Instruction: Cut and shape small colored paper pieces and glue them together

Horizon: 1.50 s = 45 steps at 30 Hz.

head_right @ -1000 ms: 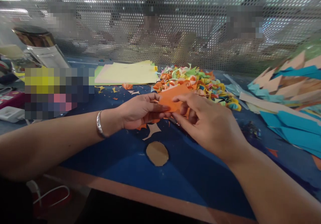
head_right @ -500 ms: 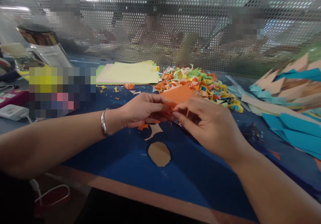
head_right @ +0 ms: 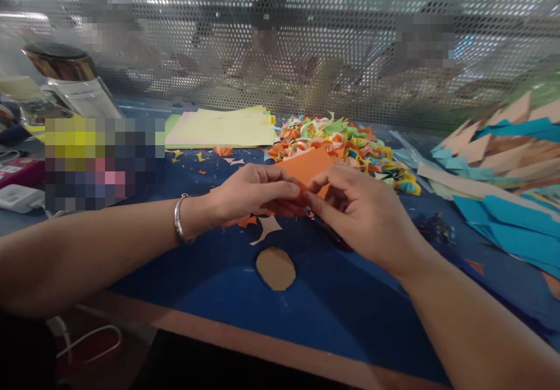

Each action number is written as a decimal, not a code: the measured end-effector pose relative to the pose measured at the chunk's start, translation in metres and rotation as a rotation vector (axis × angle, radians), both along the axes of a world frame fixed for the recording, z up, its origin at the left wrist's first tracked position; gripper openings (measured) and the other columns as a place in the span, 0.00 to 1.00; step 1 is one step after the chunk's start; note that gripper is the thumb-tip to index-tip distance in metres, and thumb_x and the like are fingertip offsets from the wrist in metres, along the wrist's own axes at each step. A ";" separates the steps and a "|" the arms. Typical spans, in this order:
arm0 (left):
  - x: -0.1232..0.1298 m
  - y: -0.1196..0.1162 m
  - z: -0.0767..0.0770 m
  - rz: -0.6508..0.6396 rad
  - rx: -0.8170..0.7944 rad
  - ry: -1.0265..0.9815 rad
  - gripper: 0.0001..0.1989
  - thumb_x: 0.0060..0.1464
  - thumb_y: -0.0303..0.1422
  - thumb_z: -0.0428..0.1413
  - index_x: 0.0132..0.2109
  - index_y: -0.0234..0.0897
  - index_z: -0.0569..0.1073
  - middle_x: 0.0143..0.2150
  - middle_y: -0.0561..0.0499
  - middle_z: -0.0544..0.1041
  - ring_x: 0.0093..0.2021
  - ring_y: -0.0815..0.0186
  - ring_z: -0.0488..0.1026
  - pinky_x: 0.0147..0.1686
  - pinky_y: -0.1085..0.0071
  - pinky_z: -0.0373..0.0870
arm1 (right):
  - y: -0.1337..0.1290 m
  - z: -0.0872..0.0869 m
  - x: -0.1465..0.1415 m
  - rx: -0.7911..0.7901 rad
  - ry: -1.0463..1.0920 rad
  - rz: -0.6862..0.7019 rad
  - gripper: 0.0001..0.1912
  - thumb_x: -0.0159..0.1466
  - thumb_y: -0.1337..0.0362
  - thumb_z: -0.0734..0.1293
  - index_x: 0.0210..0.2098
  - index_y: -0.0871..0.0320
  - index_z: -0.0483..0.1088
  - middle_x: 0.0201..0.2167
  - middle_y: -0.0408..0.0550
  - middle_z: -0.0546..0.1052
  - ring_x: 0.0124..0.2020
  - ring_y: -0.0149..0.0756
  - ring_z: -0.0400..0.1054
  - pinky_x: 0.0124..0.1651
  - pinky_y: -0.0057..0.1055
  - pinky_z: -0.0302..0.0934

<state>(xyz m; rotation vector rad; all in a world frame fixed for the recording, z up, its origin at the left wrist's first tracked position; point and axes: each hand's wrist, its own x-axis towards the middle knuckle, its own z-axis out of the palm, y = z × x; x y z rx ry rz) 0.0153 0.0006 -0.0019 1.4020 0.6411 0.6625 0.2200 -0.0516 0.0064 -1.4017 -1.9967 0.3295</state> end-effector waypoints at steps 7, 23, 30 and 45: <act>-0.002 -0.004 0.004 0.055 0.011 0.045 0.06 0.60 0.24 0.62 0.34 0.33 0.73 0.30 0.51 0.81 0.31 0.72 0.79 0.38 0.73 0.78 | 0.000 -0.001 -0.002 -0.173 0.158 -0.063 0.27 0.57 0.35 0.74 0.35 0.53 0.73 0.22 0.44 0.74 0.20 0.35 0.67 0.20 0.32 0.57; -0.005 -0.001 -0.008 0.074 0.499 0.130 0.05 0.64 0.33 0.57 0.39 0.37 0.72 0.36 0.50 0.81 0.36 0.69 0.79 0.39 0.72 0.74 | 0.001 0.005 -0.005 -0.252 0.218 -0.016 0.24 0.56 0.39 0.76 0.35 0.52 0.74 0.21 0.43 0.75 0.16 0.35 0.67 0.17 0.31 0.61; -0.011 -0.006 0.002 0.076 0.810 0.250 0.05 0.67 0.31 0.52 0.43 0.39 0.73 0.38 0.50 0.81 0.36 0.68 0.77 0.41 0.71 0.71 | -0.002 0.011 -0.010 -0.243 0.189 -0.011 0.25 0.56 0.37 0.75 0.32 0.53 0.74 0.18 0.42 0.71 0.15 0.34 0.64 0.16 0.31 0.59; -0.004 -0.001 -0.013 0.021 0.725 0.016 0.09 0.63 0.29 0.54 0.49 0.40 0.65 0.30 0.59 0.73 0.29 0.73 0.73 0.34 0.73 0.67 | 0.000 0.003 -0.006 -0.084 0.053 0.046 0.15 0.60 0.50 0.67 0.25 0.53 0.69 0.18 0.42 0.70 0.17 0.31 0.60 0.20 0.30 0.55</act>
